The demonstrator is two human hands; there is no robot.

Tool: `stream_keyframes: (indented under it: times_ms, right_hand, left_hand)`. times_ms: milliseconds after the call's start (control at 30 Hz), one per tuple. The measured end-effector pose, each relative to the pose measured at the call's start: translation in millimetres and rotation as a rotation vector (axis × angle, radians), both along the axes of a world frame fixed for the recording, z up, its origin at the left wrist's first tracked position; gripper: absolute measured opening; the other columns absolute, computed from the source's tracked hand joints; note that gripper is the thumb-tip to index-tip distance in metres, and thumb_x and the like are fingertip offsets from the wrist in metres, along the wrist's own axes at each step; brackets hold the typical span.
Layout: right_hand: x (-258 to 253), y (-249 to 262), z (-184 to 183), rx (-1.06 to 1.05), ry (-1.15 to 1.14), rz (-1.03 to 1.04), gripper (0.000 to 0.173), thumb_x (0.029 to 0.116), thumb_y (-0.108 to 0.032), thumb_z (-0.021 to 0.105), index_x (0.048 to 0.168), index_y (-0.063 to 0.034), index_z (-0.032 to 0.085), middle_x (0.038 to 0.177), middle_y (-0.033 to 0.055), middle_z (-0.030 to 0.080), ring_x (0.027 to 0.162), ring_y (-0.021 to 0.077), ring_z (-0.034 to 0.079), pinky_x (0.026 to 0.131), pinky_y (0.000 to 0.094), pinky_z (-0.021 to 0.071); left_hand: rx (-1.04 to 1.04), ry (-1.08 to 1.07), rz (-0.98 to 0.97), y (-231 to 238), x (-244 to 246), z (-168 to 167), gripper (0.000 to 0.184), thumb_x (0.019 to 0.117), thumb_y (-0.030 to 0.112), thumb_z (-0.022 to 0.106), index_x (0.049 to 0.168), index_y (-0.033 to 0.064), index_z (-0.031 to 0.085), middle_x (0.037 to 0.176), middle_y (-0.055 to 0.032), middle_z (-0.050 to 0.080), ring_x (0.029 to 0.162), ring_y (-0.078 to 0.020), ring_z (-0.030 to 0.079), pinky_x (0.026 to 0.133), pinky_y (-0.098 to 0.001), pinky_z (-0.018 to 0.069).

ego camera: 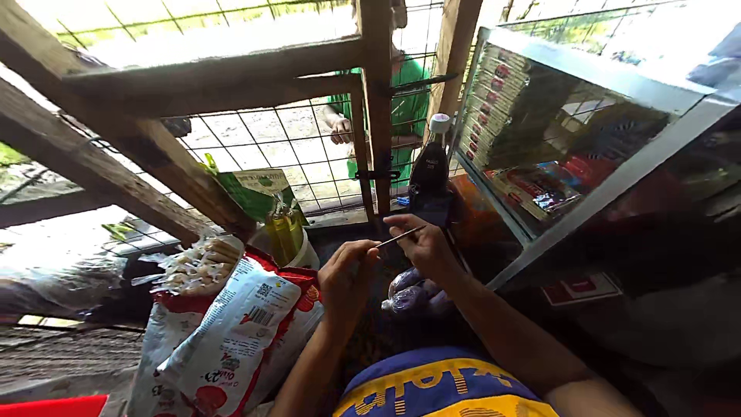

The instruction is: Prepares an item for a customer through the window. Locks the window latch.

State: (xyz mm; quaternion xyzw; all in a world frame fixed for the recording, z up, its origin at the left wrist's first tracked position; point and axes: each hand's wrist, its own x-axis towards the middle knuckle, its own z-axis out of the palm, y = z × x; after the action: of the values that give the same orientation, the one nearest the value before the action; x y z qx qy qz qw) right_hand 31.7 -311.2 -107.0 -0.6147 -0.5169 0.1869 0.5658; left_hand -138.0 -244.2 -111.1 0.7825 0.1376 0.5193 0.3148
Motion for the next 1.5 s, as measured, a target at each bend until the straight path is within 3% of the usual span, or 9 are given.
stream_keyframes:
  times_ms: [100, 167, 367, 567, 733, 1067, 1267, 1400, 1500]
  right_hand:
    - [5.6, 28.3, 1.1, -0.118, 0.129, 0.027, 0.024, 0.1052, -0.018, 0.056, 0.124, -0.0069, 0.065, 0.073, 0.0027, 0.060, 0.056, 0.0077, 0.048, 0.055, 0.0272, 0.0442]
    - [9.2, 47.0, 1.7, -0.144, 0.256, 0.040, 0.024, 0.1066, -0.018, 0.054, 0.124, -0.0038, 0.060, 0.071, 0.0022, 0.056, 0.054, 0.0069, 0.045, 0.053, 0.0251, 0.0410]
    - [16.6, 96.0, 10.4, -0.143, 0.613, -0.033, 0.027, 0.1100, -0.027, 0.047, 0.121, -0.0040, 0.055, 0.065, -0.0028, 0.048, 0.048, 0.0043, 0.042, 0.045, 0.0201, 0.0363]
    - [19.5, 118.9, 10.7, -0.109, 0.650, -0.088, 0.029, 0.1101, -0.028, 0.047, 0.127, -0.0048, 0.054, 0.066, -0.0007, 0.051, 0.050, 0.0061, 0.043, 0.047, 0.0223, 0.0370]
    - [19.9, 129.5, 7.3, -0.045, 0.637, -0.167, 0.033, 0.1108, -0.033, 0.045, 0.113, -0.0024, 0.058, 0.067, -0.0002, 0.050, 0.054, 0.0081, 0.047, 0.054, 0.0261, 0.0436]
    - [31.0, 138.2, 17.5, -0.007, 0.774, -0.208, 0.035, 0.1125, -0.035, 0.038, 0.103, -0.0050, 0.052, 0.063, -0.0003, 0.045, 0.045, 0.0081, 0.040, 0.043, 0.0234, 0.0366]
    - [16.5, 137.8, 20.4, 0.048, 0.801, -0.225, 0.031, 0.1045, -0.023, 0.060, 0.125, -0.0015, 0.051, 0.074, 0.0030, 0.053, 0.054, 0.0080, 0.044, 0.049, 0.0246, 0.0391]
    - [4.5, 134.5, 16.6, 0.094, 0.861, -0.198, 0.042, 0.1006, -0.011, 0.063, 0.137, -0.0057, 0.044, 0.088, 0.0061, 0.058, 0.060, 0.0080, 0.047, 0.051, 0.0244, 0.0393]
    - [-2.4, 134.2, 11.1, 0.128, 0.906, -0.198, 0.047, 0.0997, -0.007, 0.063, 0.142, -0.0064, 0.041, 0.085, 0.0061, 0.058, 0.058, 0.0073, 0.047, 0.049, 0.0231, 0.0381]
  left_hand:
    - [0.241, 0.114, 0.165, -1.1, -17.6, 22.3, 0.021, 0.1014, 0.018, 0.064, 0.103, 0.0001, 0.075, 0.092, -0.0072, 0.076, 0.085, -0.0054, 0.072, 0.081, -0.0194, 0.0589]
    - [0.325, 0.139, 0.225, -2.5, -26.2, 33.1, 0.021, 0.1013, 0.019, 0.065, 0.103, 0.0010, 0.076, 0.092, -0.0076, 0.076, 0.088, -0.0041, 0.070, 0.083, -0.0161, 0.0556]
    - [0.361, 0.165, 0.261, 0.6, -37.7, 41.1, 0.016, 0.0990, 0.014, 0.067, 0.102, 0.0011, 0.077, 0.097, -0.0090, 0.076, 0.093, -0.0057, 0.071, 0.086, -0.0158, 0.0553]
    - [0.385, 0.207, 0.264, -0.4, -42.0, 48.1, 0.017, 0.0998, 0.015, 0.066, 0.102, 0.0014, 0.077, 0.097, -0.0092, 0.076, 0.092, -0.0043, 0.070, 0.085, -0.0138, 0.0543]
    - [0.383, 0.216, 0.252, 1.0, -40.5, 47.7, 0.018, 0.1001, 0.015, 0.066, 0.102, 0.0017, 0.077, 0.097, -0.0092, 0.076, 0.093, -0.0040, 0.070, 0.084, -0.0131, 0.0539]
    - [0.407, 0.267, 0.227, 4.4, -36.3, 54.6, 0.018, 0.1006, 0.016, 0.065, 0.103, 0.0030, 0.077, 0.097, -0.0082, 0.076, 0.093, -0.0034, 0.069, 0.084, -0.0126, 0.0533]
    - [0.532, 0.334, 0.268, 15.5, -29.7, 80.6, 0.019, 0.1006, 0.015, 0.064, 0.102, 0.0017, 0.077, 0.096, -0.0129, 0.076, 0.092, -0.0118, 0.072, 0.085, -0.0198, 0.0548]
    - [0.641, 0.418, 0.299, 32.1, -17.8, 107.2, 0.019, 0.1001, 0.013, 0.063, 0.107, 0.0009, 0.077, 0.099, -0.0159, 0.076, 0.091, -0.0218, 0.074, 0.082, -0.0310, 0.0580]
    - [0.687, 0.452, 0.276, 45.4, -3.1, 122.9, 0.019, 0.1006, 0.011, 0.062, 0.108, -0.0001, 0.076, 0.098, -0.0169, 0.075, 0.088, -0.0236, 0.073, 0.080, -0.0331, 0.0586]
